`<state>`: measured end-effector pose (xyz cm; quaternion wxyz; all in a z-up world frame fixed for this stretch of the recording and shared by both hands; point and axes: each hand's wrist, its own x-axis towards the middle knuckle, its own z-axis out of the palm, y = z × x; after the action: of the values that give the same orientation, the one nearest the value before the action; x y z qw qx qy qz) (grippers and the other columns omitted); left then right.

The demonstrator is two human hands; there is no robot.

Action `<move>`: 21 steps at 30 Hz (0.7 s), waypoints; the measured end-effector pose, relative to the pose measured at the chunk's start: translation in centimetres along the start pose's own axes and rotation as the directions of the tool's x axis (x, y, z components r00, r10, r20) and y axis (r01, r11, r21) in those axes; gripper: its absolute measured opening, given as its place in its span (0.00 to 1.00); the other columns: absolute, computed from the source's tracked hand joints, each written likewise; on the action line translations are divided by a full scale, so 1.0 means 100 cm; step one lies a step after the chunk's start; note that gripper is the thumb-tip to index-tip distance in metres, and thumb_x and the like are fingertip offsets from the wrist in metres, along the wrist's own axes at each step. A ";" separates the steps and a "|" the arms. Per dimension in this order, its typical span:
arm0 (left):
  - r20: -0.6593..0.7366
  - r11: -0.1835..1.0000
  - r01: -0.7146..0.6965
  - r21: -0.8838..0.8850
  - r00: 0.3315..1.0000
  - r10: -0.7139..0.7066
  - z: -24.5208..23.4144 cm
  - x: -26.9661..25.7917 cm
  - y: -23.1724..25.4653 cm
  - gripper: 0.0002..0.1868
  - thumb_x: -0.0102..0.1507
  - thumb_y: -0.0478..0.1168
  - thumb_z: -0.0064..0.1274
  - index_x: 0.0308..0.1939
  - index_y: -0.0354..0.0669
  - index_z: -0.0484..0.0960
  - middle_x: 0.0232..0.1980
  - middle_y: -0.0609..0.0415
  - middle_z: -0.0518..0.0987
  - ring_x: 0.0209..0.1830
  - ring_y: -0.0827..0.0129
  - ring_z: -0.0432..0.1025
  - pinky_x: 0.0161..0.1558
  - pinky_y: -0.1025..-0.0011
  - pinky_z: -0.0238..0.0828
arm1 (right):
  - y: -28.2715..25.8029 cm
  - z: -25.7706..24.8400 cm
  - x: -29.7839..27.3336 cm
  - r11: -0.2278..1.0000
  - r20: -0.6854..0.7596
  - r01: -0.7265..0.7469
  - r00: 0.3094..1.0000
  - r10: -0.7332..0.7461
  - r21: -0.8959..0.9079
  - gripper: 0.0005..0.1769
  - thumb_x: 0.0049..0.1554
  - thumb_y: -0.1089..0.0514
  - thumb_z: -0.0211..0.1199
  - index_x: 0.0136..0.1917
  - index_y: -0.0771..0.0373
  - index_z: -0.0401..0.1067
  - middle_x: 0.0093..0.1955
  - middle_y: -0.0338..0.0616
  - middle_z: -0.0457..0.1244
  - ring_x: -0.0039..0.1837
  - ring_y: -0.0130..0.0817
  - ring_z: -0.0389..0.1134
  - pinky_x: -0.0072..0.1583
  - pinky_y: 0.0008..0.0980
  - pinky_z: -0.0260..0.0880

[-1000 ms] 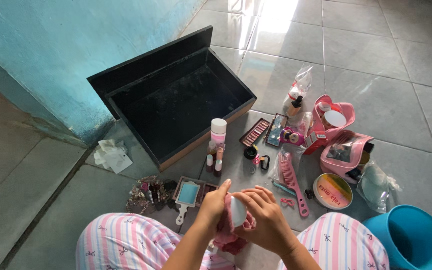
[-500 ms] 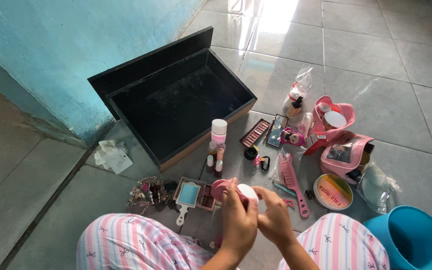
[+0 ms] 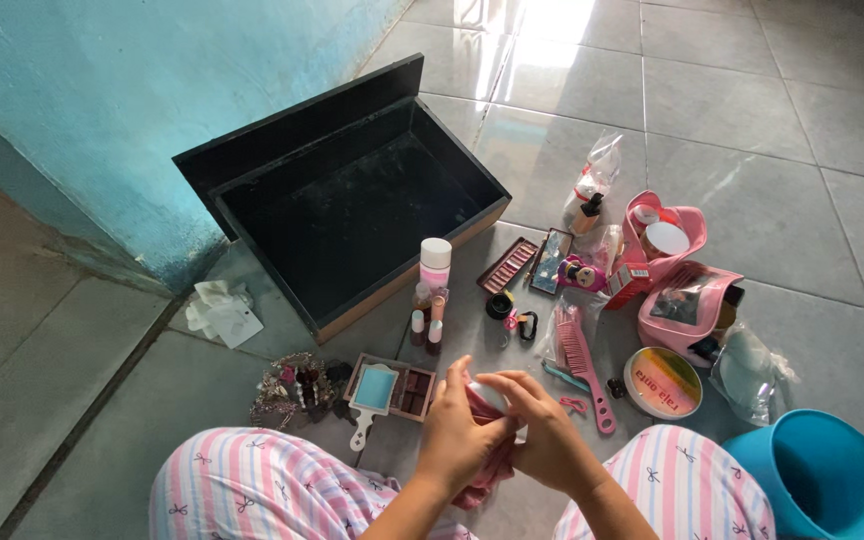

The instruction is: The person sits on the floor and wipes various cosmetic items with a pink cloth, including a spray bottle, an eyeshadow palette, a small mirror, and a hair accessory. The person picks up each item, wipes it, and places it back on the floor.

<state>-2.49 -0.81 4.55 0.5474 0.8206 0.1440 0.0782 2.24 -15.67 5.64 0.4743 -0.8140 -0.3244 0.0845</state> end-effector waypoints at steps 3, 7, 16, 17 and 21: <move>-0.045 0.999 -0.032 -0.034 0.999 0.030 -0.002 0.002 -0.001 0.42 0.44 0.53 0.76 0.55 0.36 0.75 0.49 0.42 0.82 0.49 0.56 0.79 0.49 0.63 0.76 | -0.002 -0.003 -0.001 0.997 0.018 0.073 0.997 -0.073 0.029 0.46 0.34 0.75 0.71 0.67 0.58 0.69 0.64 0.43 0.64 0.57 0.37 0.71 0.54 0.34 0.74; 0.012 0.952 0.129 -0.279 0.991 -0.131 -0.006 0.005 0.000 0.24 0.50 0.51 0.71 0.38 0.36 0.86 0.32 0.50 0.87 0.32 0.71 0.81 0.36 0.69 0.78 | -0.002 -0.005 -0.001 0.984 0.017 0.139 0.990 -0.142 0.110 0.45 0.38 0.69 0.76 0.69 0.61 0.66 0.63 0.45 0.65 0.63 0.38 0.70 0.59 0.35 0.74; -0.179 0.948 0.158 -0.276 0.961 -0.212 0.003 0.015 -0.029 0.21 0.64 0.51 0.59 0.28 0.35 0.88 0.20 0.52 0.81 0.22 0.78 0.69 0.27 0.73 0.68 | -0.011 0.001 0.001 0.998 0.024 0.056 0.998 -0.056 -0.023 0.41 0.38 0.63 0.76 0.66 0.60 0.69 0.59 0.43 0.66 0.60 0.37 0.70 0.54 0.33 0.74; -0.212 0.942 0.152 -0.300 0.952 -0.221 0.006 0.018 -0.034 0.23 0.65 0.50 0.58 0.26 0.33 0.88 0.19 0.52 0.80 0.22 0.79 0.67 0.27 0.72 0.67 | -0.014 0.003 0.000 0.996 0.009 0.082 0.997 -0.081 -0.035 0.42 0.37 0.64 0.74 0.66 0.61 0.69 0.60 0.44 0.65 0.61 0.38 0.70 0.55 0.34 0.74; -0.119 0.800 0.285 -0.527 0.908 -0.402 0.003 0.030 -0.054 0.24 0.66 0.50 0.55 0.28 0.30 0.88 0.27 0.51 0.83 0.25 0.73 0.69 0.29 0.70 0.67 | -0.023 0.007 -0.001 0.962 -0.052 0.248 0.966 -0.255 -0.117 0.42 0.37 0.66 0.74 0.67 0.62 0.68 0.62 0.48 0.64 0.63 0.45 0.68 0.59 0.38 0.73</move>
<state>-0.39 1.85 -0.57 0.7254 0.5966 0.3271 0.1038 0.79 -14.47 7.16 0.4465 -0.7933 -0.4133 -0.0214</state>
